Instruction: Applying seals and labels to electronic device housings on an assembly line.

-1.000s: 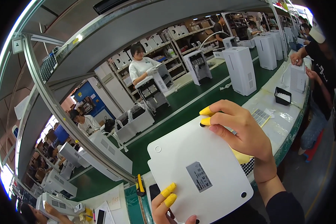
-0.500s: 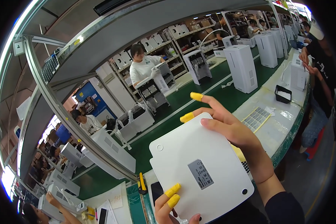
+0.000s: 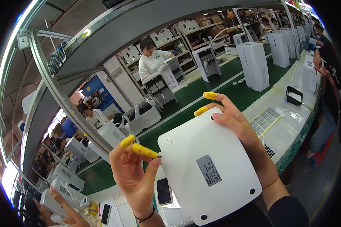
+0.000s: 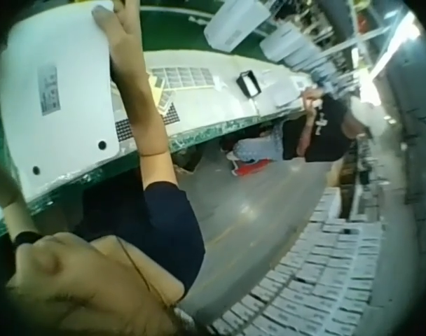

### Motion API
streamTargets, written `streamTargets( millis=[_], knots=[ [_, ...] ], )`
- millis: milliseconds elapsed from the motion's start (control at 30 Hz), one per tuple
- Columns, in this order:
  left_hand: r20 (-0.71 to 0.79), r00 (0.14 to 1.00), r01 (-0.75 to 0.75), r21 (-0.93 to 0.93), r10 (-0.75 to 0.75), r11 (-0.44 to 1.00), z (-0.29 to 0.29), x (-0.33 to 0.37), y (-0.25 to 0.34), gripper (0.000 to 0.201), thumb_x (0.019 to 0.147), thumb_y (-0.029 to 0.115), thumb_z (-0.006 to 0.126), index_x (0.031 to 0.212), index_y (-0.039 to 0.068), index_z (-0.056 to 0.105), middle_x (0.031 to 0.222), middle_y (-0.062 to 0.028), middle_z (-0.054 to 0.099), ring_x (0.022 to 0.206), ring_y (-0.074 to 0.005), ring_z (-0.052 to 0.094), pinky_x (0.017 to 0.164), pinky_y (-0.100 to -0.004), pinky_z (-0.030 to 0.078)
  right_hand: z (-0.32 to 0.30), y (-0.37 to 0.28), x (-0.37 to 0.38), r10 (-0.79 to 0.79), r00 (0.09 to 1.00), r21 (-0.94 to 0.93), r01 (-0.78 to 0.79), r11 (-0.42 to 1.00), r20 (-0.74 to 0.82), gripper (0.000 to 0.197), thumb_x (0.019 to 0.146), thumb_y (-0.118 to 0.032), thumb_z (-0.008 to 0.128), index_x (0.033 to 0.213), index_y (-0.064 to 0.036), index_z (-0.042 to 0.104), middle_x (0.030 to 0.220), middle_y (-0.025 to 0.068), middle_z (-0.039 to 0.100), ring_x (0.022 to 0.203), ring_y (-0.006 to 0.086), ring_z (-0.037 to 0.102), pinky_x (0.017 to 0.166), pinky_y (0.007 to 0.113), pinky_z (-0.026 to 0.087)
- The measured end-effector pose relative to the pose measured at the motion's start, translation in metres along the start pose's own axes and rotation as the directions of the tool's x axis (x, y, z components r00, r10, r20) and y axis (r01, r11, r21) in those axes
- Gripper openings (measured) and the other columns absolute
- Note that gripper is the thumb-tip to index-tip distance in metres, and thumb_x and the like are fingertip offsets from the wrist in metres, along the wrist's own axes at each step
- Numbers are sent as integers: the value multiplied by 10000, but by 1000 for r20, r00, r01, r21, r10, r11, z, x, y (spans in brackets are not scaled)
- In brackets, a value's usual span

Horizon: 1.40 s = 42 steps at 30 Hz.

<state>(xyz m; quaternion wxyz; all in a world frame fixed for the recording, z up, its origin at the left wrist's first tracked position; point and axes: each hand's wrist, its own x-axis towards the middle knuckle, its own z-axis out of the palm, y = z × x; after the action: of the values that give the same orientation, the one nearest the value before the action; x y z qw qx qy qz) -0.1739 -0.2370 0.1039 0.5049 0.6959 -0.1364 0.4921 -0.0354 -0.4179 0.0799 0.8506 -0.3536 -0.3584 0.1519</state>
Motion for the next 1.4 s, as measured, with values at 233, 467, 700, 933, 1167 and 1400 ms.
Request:
streamTargets(
  millis=[233,467,700,933,1167,1400],
  knots=[
    [174,970,-212,282,168,936,8,18,-19,545,779,-112,672,1260,35,462,1193,-119,571,891,-130,568,722,-233,444,2,-3,-5,-6,1000,7,6,1000,-11,459,946,-75,489,1369,-36,315,1192,92,522,996,110,577,848,211,468],
    [274,941,-300,401,199,865,10,23,-18,549,783,-91,694,1270,47,481,1173,-77,562,900,-90,564,694,-197,433,0,-6,-9,-6,999,-6,6,1000,-32,474,921,-69,473,1368,-25,322,1186,107,506,996,111,572,857,211,469],
    [287,940,-296,423,183,856,13,20,-16,520,778,-69,718,1237,42,501,1135,-70,583,851,-74,568,644,-184,426,-5,-3,-9,-8,1000,27,8,1000,-10,444,946,-59,484,1359,-36,325,1191,81,520,1006,101,578,850,210,469],
    [365,822,-570,491,438,659,21,20,-11,379,722,-126,665,1063,22,589,861,-120,620,610,-207,554,533,-253,415,-5,-4,-5,-8,1000,13,8,1000,-21,456,951,-65,491,1366,-32,305,1187,84,529,994,97,581,842,206,471],
    [649,751,-620,630,122,468,6,14,17,439,815,-120,595,1213,12,464,976,-191,646,762,-262,657,721,-305,533,-11,-1,-3,-40,999,8,41,999,-10,448,956,-71,489,1361,-21,304,1177,93,549,977,94,589,828,203,477],
    [324,894,-440,514,309,737,4,17,-25,620,834,-12,620,1377,26,325,1240,-168,536,1143,-284,572,1012,-392,425,-9,0,-2,-45,998,3,45,999,-32,438,955,-79,482,1357,-21,319,1194,99,531,988,95,585,829,202,475]
  ],
)
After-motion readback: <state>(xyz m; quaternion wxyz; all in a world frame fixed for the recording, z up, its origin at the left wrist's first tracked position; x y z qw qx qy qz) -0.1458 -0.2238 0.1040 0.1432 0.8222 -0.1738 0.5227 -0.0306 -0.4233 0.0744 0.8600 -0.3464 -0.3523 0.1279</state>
